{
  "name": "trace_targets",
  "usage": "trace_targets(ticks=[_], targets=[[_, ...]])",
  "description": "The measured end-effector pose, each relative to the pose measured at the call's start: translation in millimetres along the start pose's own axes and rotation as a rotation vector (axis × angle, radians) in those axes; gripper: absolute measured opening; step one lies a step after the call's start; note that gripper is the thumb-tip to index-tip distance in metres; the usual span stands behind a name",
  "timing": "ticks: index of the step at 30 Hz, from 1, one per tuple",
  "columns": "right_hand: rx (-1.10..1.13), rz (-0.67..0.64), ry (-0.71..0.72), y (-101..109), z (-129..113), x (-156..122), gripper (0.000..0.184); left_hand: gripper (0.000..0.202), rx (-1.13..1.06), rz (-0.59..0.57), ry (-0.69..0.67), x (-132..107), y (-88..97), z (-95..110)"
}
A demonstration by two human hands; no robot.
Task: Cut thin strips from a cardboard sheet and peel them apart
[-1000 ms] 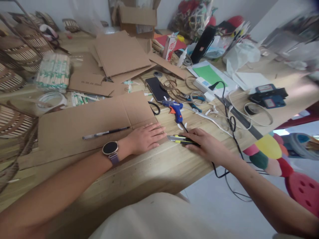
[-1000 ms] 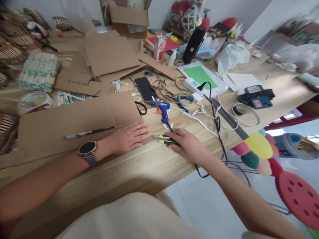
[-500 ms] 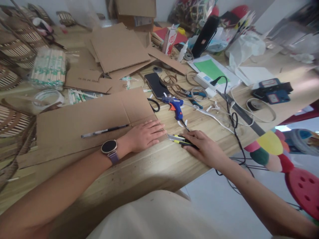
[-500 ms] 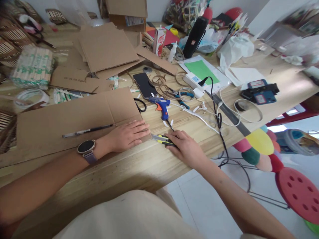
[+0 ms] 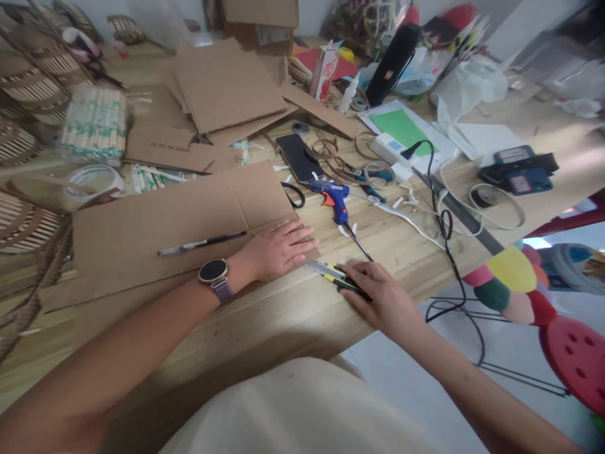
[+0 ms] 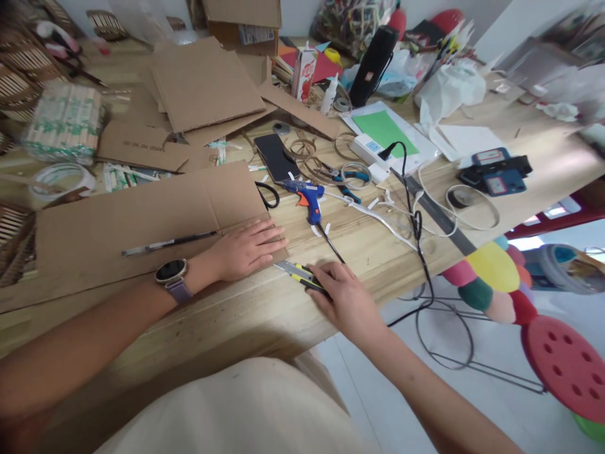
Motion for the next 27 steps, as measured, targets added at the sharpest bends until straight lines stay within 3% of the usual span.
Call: trace_targets(ticks=[5, 8, 14, 19, 23, 27], targets=[[0.02, 0.021, -0.08, -7, -9, 2, 0.045, 0.047, 0.001, 0.021, -0.035, 2, 3.5, 1], [0.045, 0.026, -0.113, -7, -10, 7, 0.046, 0.048, 0.037, 0.058, -0.075, -6, 16.1, 1], [0.025, 0.067, -0.143, -4, -2, 15, 0.049, 0.05, 0.123, 0.098, -0.034, -71, 41.6, -9], [-0.028, 0.109, -0.11, -1, 7, 31, 0.049, 0.055, 0.127, -0.007, -0.014, -115, 29.3, -12], [-0.077, 0.121, -0.059, 1, 7, 38, 0.049, 0.058, 0.111, -0.086, 0.029, -118, 17.4, -14], [-0.057, 0.12, -0.031, 0, 6, 34, 0.045, 0.058, 0.105, -0.097, 0.051, -115, 18.0, -14]])
Point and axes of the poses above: each hand's wrist, its own x-axis towards the middle knuckle, its own y-axis out of the back of the hand, z = x × y, the point moved 5 cm from there along x, towards the middle knuckle, and after that the axes turned 4 degrees about x, right-handed, at the moved point
